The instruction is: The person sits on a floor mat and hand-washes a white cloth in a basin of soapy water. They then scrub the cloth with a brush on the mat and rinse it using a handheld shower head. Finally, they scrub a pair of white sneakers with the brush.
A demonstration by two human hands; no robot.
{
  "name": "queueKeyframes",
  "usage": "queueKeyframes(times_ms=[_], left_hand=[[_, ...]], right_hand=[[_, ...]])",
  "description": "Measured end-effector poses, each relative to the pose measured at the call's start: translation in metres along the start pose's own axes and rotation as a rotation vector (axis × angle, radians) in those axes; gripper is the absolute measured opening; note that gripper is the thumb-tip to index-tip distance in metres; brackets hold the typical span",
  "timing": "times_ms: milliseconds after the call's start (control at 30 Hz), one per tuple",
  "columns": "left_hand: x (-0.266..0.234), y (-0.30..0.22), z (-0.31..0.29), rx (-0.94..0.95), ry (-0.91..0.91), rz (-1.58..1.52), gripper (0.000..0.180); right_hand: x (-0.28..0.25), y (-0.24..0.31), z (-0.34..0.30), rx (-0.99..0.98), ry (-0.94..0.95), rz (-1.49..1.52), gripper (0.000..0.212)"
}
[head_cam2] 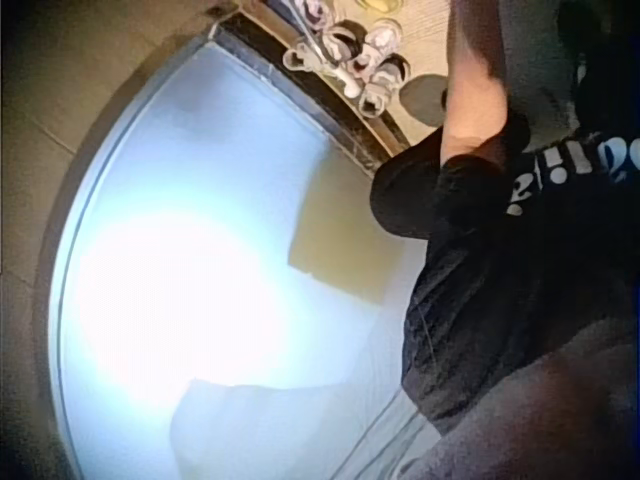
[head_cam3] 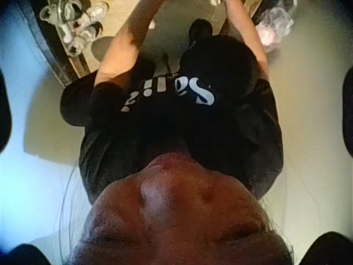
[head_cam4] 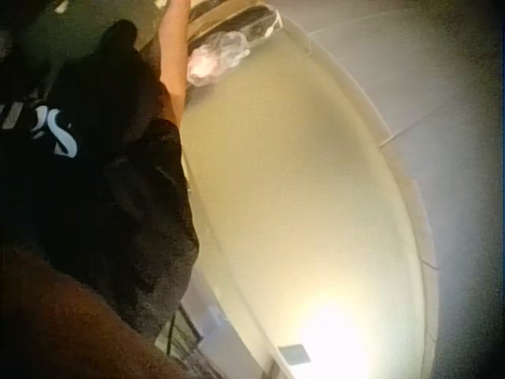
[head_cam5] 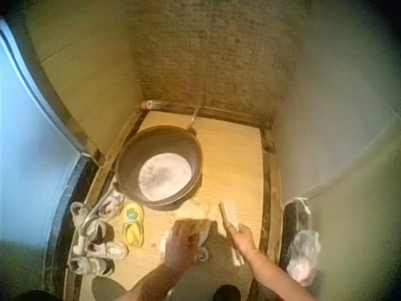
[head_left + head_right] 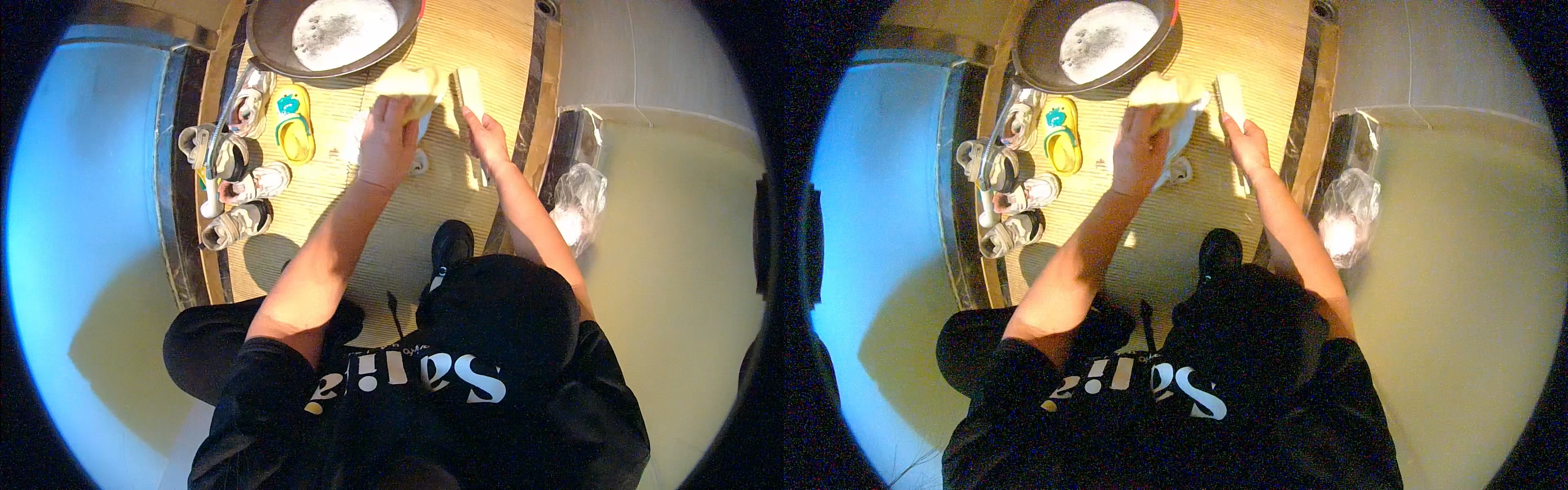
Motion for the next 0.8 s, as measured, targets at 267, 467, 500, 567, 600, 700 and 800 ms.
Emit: queueKeyframes(times_ms=[267, 467, 500, 567, 600, 700, 800], left_hand=[[0.030, 0.037, -0.097, 0.062, 0.439, 0.452, 0.048], [0.029, 0.037, -0.108, 0.054, 0.572, 0.469, 0.054], [0.031, 0.037, -0.110, 0.068, 0.566, 0.458, 0.054], [0.034, 0.043, -0.114, 0.052, 0.612, 0.475, 0.058], [0.035, 0.046, -0.113, 0.044, 0.629, 0.485, 0.060], [0.031, 0.040, -0.107, -0.001, 0.666, 0.453, 0.063], [0.030, 0.044, -0.113, 0.048, 0.580, 0.457, 0.064]], right_hand=[[0.022, 0.004, -0.027, -0.229, 0.331, 0.380, 0.039], [0.025, 0.012, -0.034, -0.459, 0.272, -0.862, 0.038], [0.007, 0.017, -0.009, -0.411, 0.169, -0.809, 0.039], [-0.010, 0.030, 0.015, -0.318, 0.052, -0.816, 0.040], [-0.014, 0.040, 0.021, -0.275, 0.031, -0.881, 0.040], [-0.007, 0.041, 0.006, -0.476, 0.107, -0.745, 0.042], [0.030, 0.028, -0.039, -0.567, 0.323, -0.977, 0.041]])
Point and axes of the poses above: each hand's wrist, its own z-axis towards the middle knuckle, its own x-axis out of the palm, y = z × x, the point moved 2 cm from there along z, towards the middle knuckle, and after that the axes turned 5 degrees about -y, right-handed, at the moved point
